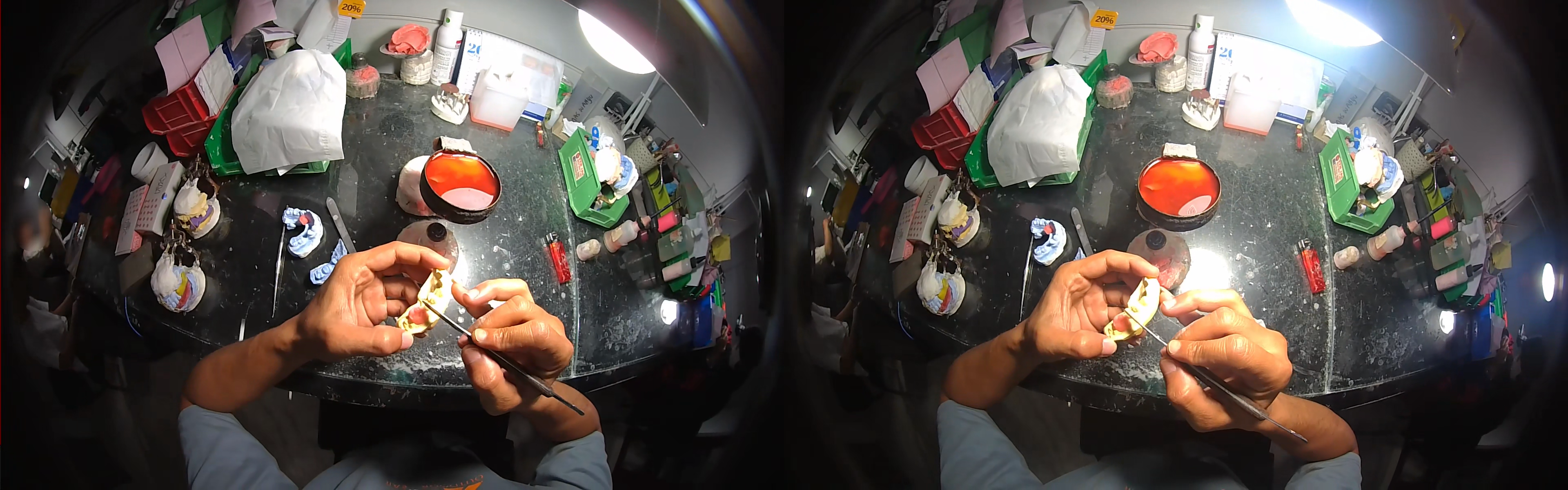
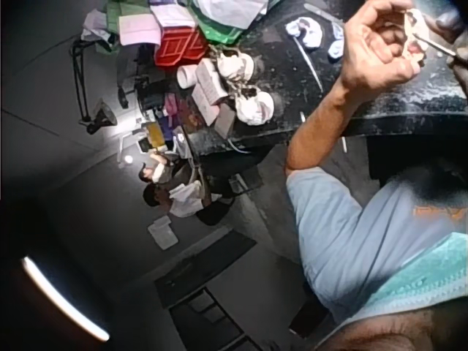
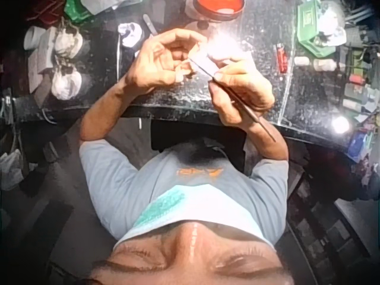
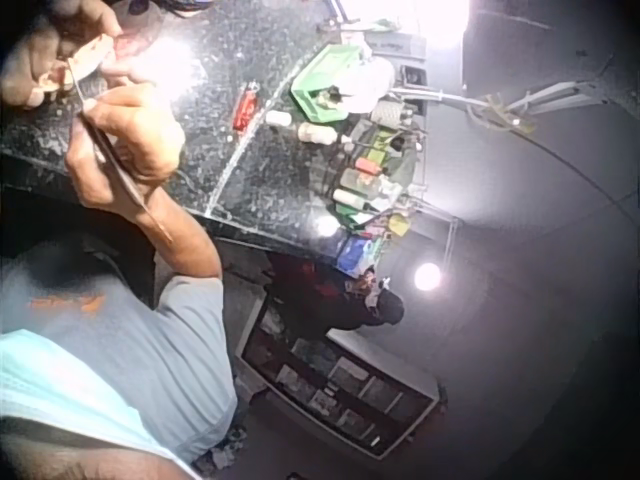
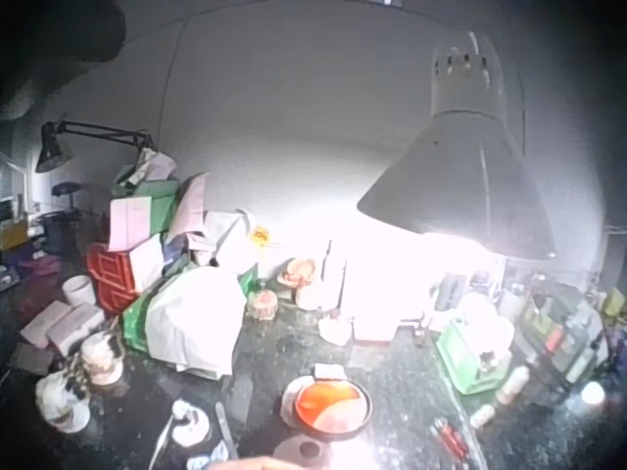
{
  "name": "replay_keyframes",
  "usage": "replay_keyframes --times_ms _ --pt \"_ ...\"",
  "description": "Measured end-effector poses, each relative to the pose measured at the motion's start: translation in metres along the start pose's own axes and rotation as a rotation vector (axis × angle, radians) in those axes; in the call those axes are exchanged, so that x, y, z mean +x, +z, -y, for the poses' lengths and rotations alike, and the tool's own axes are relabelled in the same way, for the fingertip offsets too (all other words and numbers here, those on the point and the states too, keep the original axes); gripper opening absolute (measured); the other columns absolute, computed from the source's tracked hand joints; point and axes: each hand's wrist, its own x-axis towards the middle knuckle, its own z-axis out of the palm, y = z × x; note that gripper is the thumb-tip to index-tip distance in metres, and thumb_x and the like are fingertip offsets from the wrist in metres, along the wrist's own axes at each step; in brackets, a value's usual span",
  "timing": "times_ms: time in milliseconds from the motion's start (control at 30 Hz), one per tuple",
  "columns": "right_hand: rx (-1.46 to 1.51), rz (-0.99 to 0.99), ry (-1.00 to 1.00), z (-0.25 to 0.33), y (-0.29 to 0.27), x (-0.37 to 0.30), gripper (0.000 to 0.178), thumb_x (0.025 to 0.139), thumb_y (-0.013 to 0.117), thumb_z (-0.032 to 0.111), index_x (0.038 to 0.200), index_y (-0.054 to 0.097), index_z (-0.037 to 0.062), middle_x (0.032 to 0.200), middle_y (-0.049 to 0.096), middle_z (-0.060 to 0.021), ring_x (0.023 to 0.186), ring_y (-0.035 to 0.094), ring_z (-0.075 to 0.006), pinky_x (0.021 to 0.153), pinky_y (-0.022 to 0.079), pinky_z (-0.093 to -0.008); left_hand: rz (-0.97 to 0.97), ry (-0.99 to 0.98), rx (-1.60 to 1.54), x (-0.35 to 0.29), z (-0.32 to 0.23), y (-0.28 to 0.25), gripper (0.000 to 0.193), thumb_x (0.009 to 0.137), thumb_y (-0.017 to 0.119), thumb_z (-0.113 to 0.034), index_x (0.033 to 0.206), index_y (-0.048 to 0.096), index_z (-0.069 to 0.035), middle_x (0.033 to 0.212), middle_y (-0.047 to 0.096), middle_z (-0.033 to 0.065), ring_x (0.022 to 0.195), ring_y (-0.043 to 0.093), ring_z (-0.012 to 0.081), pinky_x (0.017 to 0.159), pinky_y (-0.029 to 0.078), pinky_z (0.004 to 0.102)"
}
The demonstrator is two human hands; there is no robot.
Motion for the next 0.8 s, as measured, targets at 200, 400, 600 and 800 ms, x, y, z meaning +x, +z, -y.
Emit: replay_keyframes --times_ms 200,400,600,800 --pt "-0.012 0.004 -0.001 0.0016 -0.0004 0.0009 0.025 0.067 0.074 -0.011 0.089 0.068 0.001 0.079 0.068 -0.0099 0.095 0.071 -0.0339 0.083 0.057 -0.0415 -0.004 0.017 -0.011 0.0012 0.0025 0.0002 0.078 0.073 0.074 0.0 0.143 0.041 0.007 0.13 0.058 0.0146 0.118 0.06 0.0176 0.096 0.054 0.0315" --pt "-0.013 0.021 -0.012 0.0009 -0.0007 0.0012 0.026 0.065 0.073 -0.009 0.089 0.069 0.0013 0.079 0.069 -0.0088 0.096 0.071 -0.0335 0.083 0.057 -0.0415 -0.008 0.014 -0.021 -0.0003 0.0015 0.0008 0.078 0.074 0.075 -0.002 0.143 0.041 0.007 0.132 0.058 0.0178 0.118 0.06 0.0183 0.096 0.053 0.0317" --pt "-0.009 0.013 -0.01 0.0011 -0.0019 0.0004 0.027 0.065 0.074 -0.008 0.09 0.071 0.0012 0.079 0.069 -0.0083 0.097 0.071 -0.0336 0.082 0.058 -0.0416 -0.007 0.009 -0.011 -0.0003 0.0007 0.0006 0.078 0.074 0.075 -0.002 0.144 0.04 0.007 0.133 0.058 0.0208 0.12 0.06 0.0197 0.096 0.053 0.0319" --pt "0.002 0.021 -0.022 -0.0012 -0.0018 -0.0006 0.028 0.065 0.073 -0.008 0.091 0.07 0.0011 0.08 0.069 -0.0083 0.097 0.07 -0.0339 0.085 0.058 -0.0425 -0.01 0.023 -0.01 0.0003 0.0027 0.0008 0.079 0.074 0.076 -0.002 0.144 0.04 0.007 0.134 0.057 0.0195 0.122 0.059 0.0199 0.098 0.052 0.0319"
